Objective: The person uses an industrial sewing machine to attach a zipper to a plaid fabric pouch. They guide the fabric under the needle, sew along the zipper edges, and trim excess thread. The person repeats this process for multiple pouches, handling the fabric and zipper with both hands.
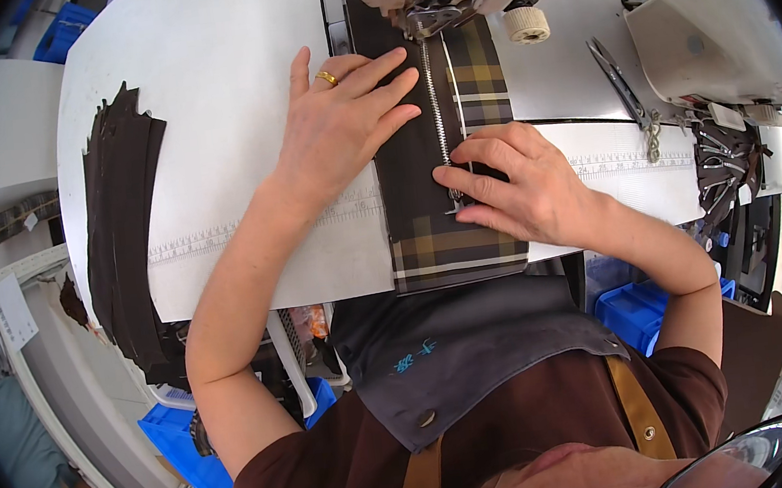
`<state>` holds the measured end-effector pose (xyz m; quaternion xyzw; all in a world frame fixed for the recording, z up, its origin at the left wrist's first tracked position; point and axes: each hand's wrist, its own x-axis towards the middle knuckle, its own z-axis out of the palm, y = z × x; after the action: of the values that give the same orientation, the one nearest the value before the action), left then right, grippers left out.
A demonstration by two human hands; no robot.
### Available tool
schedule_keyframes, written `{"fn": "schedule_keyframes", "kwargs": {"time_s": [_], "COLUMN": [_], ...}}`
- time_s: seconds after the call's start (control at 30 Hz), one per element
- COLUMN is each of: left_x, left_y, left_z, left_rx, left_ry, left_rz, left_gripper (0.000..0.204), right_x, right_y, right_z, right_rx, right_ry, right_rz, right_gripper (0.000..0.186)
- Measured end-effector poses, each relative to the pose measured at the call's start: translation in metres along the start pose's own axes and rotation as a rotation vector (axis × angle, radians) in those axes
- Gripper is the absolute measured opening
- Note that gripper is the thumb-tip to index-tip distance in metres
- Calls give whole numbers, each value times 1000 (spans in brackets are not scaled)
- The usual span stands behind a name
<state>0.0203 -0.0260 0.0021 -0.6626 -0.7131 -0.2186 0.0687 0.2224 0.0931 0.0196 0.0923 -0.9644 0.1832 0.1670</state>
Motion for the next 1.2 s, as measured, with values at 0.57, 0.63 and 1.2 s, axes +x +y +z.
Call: {"fn": "schedule_keyframes", "kwargs": {"time_s": [0.57,0.63,1.2], "left_x": [3,5,20], "left_y": [2,4,-13], "left_z": [0,0,4], "left_rx": [-59,-168,-251], "left_ry": [14,46,77], "left_rz": [73,49,75], "left_gripper": [35,35,23], "right_x": [36,40,32], "right_y": [60,64,63], "right_z": [2,4,10], "right_rx": [23,25,-152], "right_ry": [75,89,201], "right_rz": [35,56,47], "right_gripper": [33,32,29]}}
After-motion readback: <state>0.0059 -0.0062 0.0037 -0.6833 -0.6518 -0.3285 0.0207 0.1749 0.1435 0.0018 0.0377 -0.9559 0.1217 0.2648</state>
